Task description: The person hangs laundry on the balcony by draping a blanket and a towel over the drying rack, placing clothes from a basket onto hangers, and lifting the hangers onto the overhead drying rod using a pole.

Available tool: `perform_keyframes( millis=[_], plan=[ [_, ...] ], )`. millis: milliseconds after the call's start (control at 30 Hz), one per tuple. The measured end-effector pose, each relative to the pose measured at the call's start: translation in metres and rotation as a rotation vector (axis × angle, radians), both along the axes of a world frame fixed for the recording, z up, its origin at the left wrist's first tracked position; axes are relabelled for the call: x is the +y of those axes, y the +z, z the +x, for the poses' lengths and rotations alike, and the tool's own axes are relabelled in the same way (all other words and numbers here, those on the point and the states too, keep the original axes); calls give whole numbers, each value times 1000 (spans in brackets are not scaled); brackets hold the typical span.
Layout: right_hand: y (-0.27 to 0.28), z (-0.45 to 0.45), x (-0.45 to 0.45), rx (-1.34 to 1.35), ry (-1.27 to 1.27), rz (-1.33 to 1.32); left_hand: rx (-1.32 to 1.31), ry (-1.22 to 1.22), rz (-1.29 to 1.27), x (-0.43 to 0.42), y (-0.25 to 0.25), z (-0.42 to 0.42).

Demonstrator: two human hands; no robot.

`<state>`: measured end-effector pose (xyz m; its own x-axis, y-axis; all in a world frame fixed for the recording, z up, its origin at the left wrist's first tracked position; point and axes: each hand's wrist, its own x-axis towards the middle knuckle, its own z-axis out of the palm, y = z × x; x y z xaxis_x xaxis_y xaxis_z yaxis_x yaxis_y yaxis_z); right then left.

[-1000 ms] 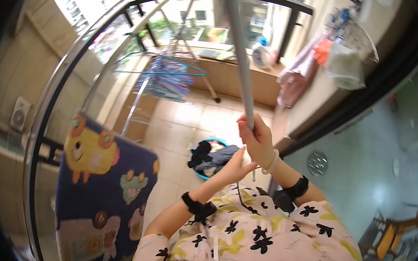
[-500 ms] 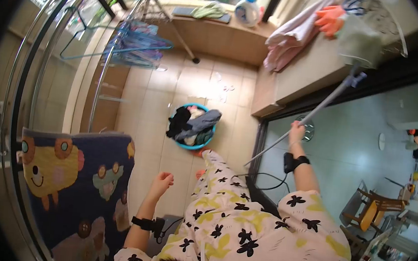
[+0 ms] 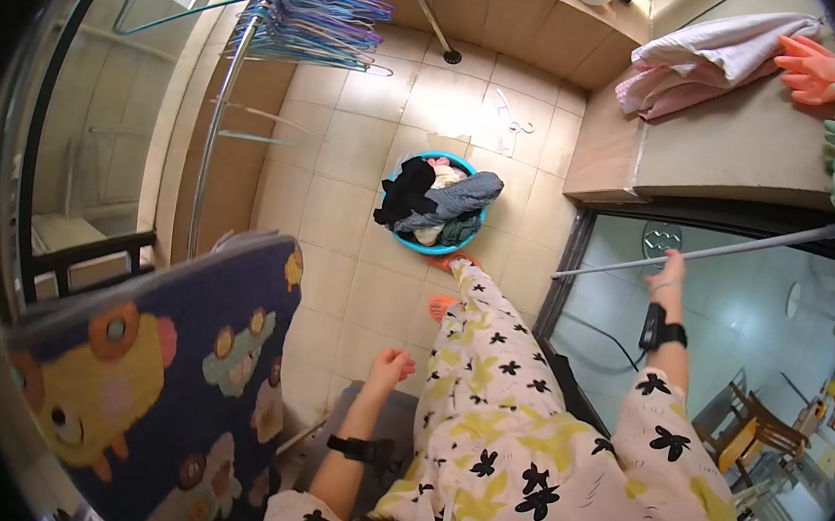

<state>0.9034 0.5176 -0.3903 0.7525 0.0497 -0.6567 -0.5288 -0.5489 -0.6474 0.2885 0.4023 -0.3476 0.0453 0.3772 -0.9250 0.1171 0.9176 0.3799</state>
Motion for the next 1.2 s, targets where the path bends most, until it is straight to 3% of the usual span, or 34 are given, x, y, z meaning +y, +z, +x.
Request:
perform_keyframes(
  millis=[67,133,233,300,333,400,467,533,567,600,667,700,733,800,900,1000,1133,1200],
  plan=[
    [-64,-66,-13,147,220,71,-5,113,-26,14,-22,-7],
    [-93,-163,30,130,209,-88,-51,244,-19,30,-43,-6],
    [-348,-223,37,30,695,-319,-40,394,-12,43,-92,-3],
    [-324,-321,106,87,1107,-666,4,398,-45,36,-136,-18],
    [-301,-341,126,2,1300,-526,24,391,-71,31,-155,-21],
    [-314,-376,164,-173,1612,-440,79,368,-128,12,-189,-30],
    [-370,-408,201,-148,1614,-334,87,388,-112,-17,-226,-42],
    [-385,-420,227,-17,1656,-329,74,506,-216,-39,-248,-44],
    [-388,-421,232,11,1667,-510,78,510,-217,-51,-254,-43],
    [-391,-416,222,-213,1602,-543,53,548,-304,-59,-257,-42],
    [-418,-393,219,-652,1963,-622,31,590,-391,-61,-255,-39],
    [-427,-385,216,-811,1961,-542,40,570,-332,-57,-248,-34],
    [-420,-372,216,-805,2130,-519,50,548,-274,-50,-240,-29],
    [-398,-348,215,-603,2238,-512,68,536,-269,-34,-225,-14],
    [-330,-311,198,-224,2239,-528,62,486,-223,-20,-195,-2],
    [-263,-278,177,-69,2068,-235,5,478,-151,7,-147,18],
    [-103,-263,132,167,1951,120,-109,432,-76,35,-99,31],
    [13,-275,116,390,1894,168,-185,406,-17,49,-77,31]
  ],
)
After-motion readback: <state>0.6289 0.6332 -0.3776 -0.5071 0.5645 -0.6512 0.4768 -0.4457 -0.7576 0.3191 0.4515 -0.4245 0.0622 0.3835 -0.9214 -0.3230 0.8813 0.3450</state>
